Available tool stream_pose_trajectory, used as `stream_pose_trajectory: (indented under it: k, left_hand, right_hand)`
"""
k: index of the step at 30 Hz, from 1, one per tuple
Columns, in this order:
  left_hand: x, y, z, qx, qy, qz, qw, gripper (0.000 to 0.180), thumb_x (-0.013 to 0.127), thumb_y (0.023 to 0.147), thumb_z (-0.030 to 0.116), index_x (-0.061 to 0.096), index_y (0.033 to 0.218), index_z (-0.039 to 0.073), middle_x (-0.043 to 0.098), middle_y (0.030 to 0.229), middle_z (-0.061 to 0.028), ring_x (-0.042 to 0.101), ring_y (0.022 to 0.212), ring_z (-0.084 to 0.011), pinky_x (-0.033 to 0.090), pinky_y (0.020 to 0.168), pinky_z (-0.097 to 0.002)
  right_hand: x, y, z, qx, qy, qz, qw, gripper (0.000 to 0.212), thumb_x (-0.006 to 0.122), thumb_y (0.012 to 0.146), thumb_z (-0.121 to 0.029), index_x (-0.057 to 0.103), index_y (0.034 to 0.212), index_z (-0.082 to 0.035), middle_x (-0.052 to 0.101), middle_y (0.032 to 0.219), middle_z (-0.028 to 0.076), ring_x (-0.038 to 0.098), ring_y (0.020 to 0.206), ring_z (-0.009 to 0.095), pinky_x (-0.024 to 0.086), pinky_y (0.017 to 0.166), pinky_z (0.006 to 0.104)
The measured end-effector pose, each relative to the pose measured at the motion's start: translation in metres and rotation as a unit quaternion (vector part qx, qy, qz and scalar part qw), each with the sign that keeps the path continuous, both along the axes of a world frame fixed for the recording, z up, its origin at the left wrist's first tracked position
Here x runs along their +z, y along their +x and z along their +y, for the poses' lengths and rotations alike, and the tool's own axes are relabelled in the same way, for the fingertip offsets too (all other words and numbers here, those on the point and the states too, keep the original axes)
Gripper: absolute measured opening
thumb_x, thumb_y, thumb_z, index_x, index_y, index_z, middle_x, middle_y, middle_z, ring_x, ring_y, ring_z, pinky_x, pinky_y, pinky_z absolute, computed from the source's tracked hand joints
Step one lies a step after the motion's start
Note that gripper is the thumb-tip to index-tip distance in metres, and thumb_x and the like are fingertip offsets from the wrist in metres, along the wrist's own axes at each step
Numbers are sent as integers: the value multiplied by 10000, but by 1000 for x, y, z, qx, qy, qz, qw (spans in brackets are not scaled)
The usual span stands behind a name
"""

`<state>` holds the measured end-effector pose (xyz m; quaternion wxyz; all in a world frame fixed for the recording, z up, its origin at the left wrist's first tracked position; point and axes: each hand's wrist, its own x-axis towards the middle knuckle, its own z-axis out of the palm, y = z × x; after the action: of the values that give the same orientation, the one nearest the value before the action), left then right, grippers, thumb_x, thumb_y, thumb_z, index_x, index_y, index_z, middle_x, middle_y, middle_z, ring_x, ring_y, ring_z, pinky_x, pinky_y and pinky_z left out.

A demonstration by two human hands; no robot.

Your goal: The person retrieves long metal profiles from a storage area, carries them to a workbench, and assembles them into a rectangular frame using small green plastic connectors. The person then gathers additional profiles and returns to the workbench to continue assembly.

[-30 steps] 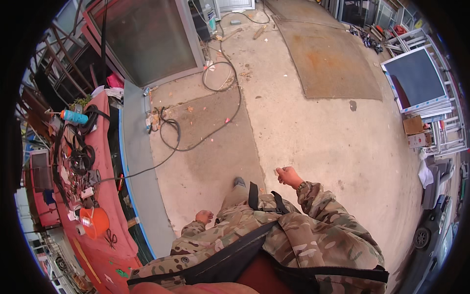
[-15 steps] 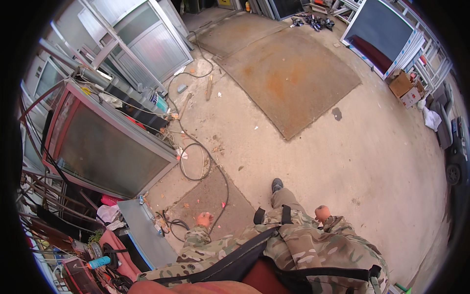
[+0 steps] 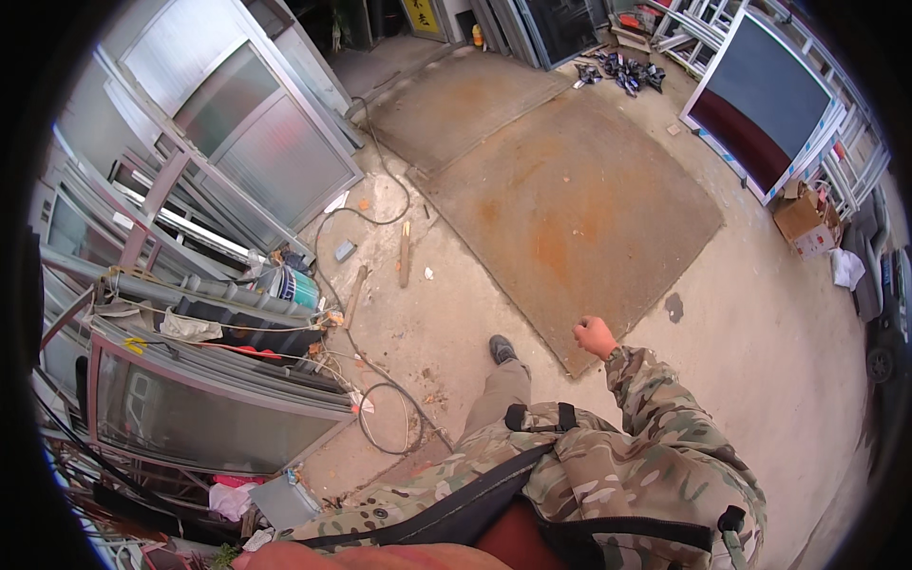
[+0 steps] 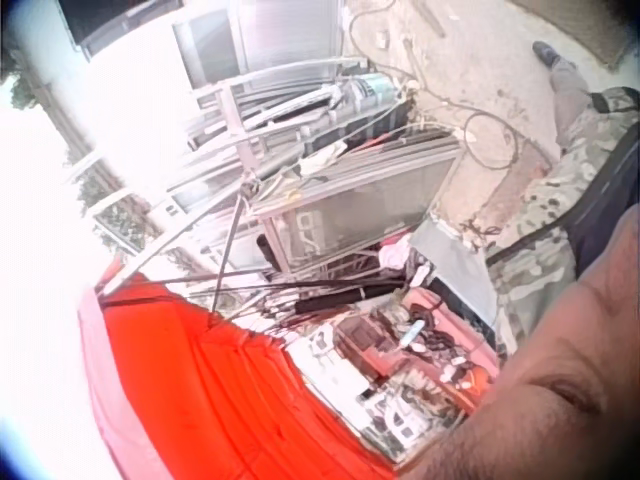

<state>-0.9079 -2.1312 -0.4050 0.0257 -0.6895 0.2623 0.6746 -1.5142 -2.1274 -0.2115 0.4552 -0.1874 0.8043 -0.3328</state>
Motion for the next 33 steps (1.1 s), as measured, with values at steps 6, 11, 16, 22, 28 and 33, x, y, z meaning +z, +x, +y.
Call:
stream_pose_trajectory:
  k: [6, 11, 16, 22, 28, 33]
  left_hand:
    - [80, -155, -287, -42, -95, -5, 995, 426, 555, 886, 368, 611, 748, -31, 674, 754, -104, 593, 628, -184, 470, 561, -320]
    - [138, -318, -522, -116, -189, 23, 975, 458, 515, 924, 396, 565, 704, -3, 682, 809, -139, 604, 669, -176, 497, 604, -304]
    - [123, -418, -726, -92, -229, 11, 969, 453, 513, 927, 393, 533, 676, 17, 680, 828, -145, 601, 678, -172, 491, 608, -290]
    - [124, -479, -842, 1, -124, -55, 991, 409, 527, 924, 375, 537, 719, 22, 678, 815, -134, 637, 688, -212, 493, 549, -353]
    - [111, -515, -948, 43, -57, -85, 994, 404, 504, 914, 407, 575, 834, 18, 697, 820, -115, 672, 728, -238, 505, 568, -372]
    - [30, -555, -1149, -212, -50, -66, 974, 409, 477, 917, 413, 549, 940, 12, 692, 837, -119, 662, 736, -275, 493, 601, -419]
  right_hand:
    - [-6, -68, -77, -59, 137, -72, 986, 195, 534, 795, -145, 626, 800, 27, 596, 645, 78, 570, 499, 163, 433, 406, 298]
    - [-21, -133, -135, -147, 172, -70, 972, 187, 550, 780, -132, 632, 819, 30, 601, 648, 96, 578, 472, 206, 448, 400, 320]
    - [-63, -227, -289, -4, 221, -22, 975, 196, 560, 759, -126, 645, 812, 43, 615, 655, 124, 593, 490, 236, 485, 438, 342]
    - [-23, -408, -611, -76, 163, -66, 981, 181, 533, 812, -117, 608, 788, 45, 591, 620, 96, 586, 506, 205, 450, 419, 323]
    - [16, -549, -981, 17, 8, 56, 998, 228, 516, 792, -166, 606, 783, 44, 599, 639, 88, 572, 533, 171, 446, 518, 328]
    - [7, -577, -1201, 25, -49, 44, 998, 225, 522, 791, -164, 618, 833, 36, 612, 677, 87, 591, 575, 173, 462, 516, 322]
